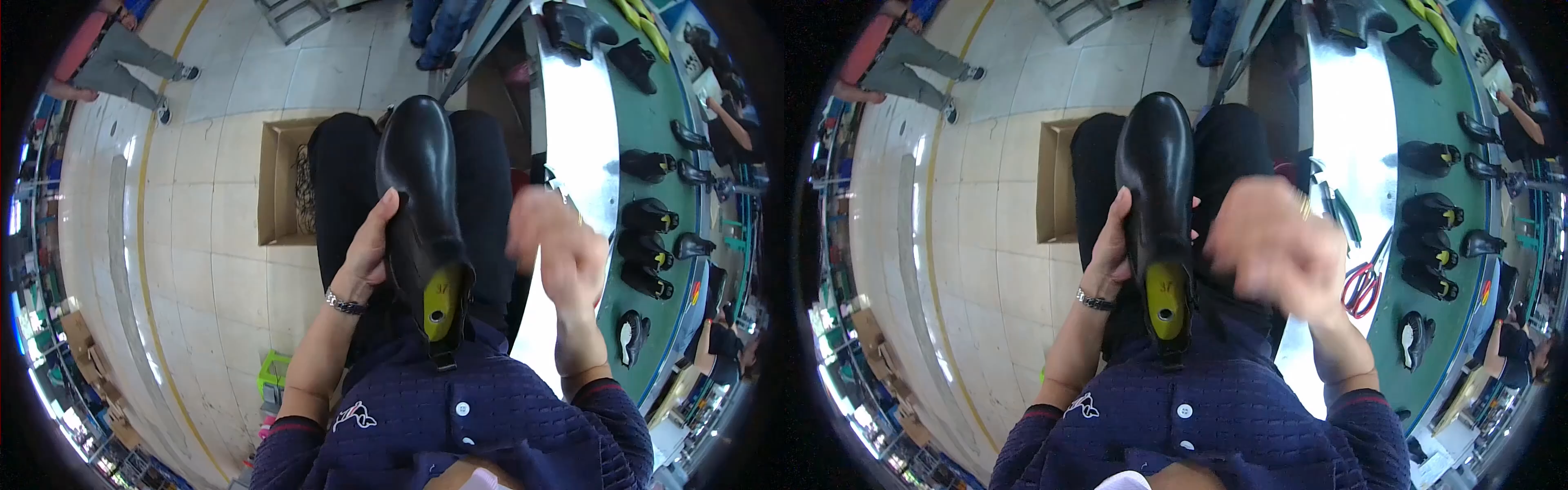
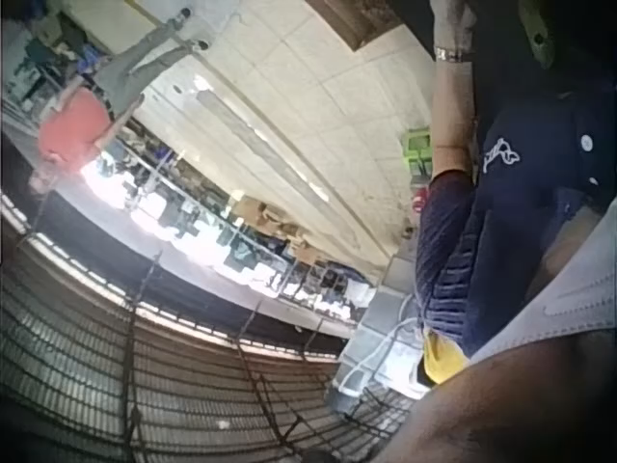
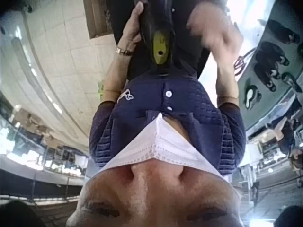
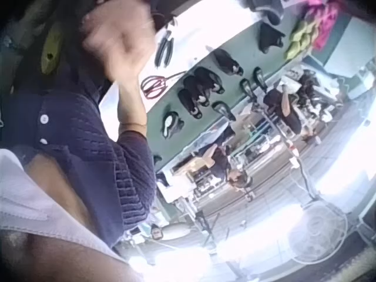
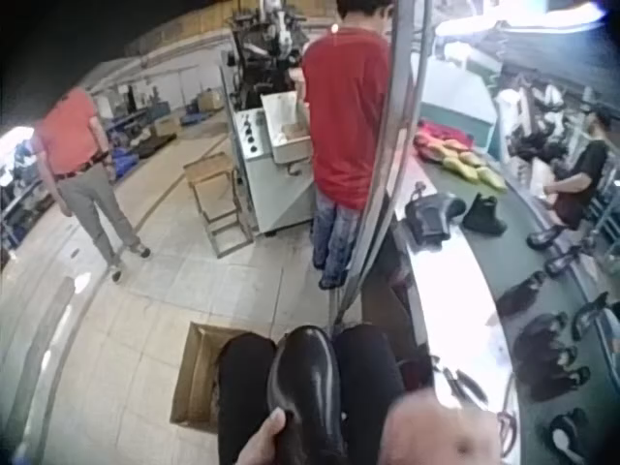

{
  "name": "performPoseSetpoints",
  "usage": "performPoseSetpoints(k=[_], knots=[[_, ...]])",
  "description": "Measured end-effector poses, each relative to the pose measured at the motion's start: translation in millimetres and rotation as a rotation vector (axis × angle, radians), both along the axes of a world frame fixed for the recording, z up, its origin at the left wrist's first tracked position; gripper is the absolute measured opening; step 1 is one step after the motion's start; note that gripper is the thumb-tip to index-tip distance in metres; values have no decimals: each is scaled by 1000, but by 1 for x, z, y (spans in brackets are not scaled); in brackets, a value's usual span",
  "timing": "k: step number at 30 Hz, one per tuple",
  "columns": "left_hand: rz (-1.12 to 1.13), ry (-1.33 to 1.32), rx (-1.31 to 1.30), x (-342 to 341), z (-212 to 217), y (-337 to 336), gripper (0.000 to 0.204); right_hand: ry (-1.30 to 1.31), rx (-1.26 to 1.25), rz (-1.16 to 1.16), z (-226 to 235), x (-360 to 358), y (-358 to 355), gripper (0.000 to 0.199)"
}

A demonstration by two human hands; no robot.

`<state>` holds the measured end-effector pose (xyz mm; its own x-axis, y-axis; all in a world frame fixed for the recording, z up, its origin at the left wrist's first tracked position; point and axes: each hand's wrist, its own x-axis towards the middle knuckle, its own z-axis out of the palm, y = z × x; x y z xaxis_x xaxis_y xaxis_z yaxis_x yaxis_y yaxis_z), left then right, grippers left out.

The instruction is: The worker is performing manual finishing or assembly tasks on black leather boots, including trimming and pulling materials using hand tools.

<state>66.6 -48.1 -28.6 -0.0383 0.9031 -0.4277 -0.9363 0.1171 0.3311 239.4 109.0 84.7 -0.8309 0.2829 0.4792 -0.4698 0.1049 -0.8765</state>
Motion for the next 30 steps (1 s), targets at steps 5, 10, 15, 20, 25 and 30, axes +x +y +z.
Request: performPoseSetpoints(k=[5,10,15,20,25,30], knots=[[-112,289,84,-8,22,12,56,-573,-339,-350,-27,-27,9,91],[-128,524,90,-1,39,25,61,-513,-434,-306,-27,-30,15,88],[-197,598,91,5,42,38,61,-411,-482,-473,-31,-19,21,70],[-232,635,30,13,44,62,56,-329,-502,-570,-44,-10,27,54],[-340,691,-23,27,63,99,54,-452,-406,-712,-38,17,41,62],[-404,899,41,46,69,118,55,-701,-218,-757,-30,47,57,71]])
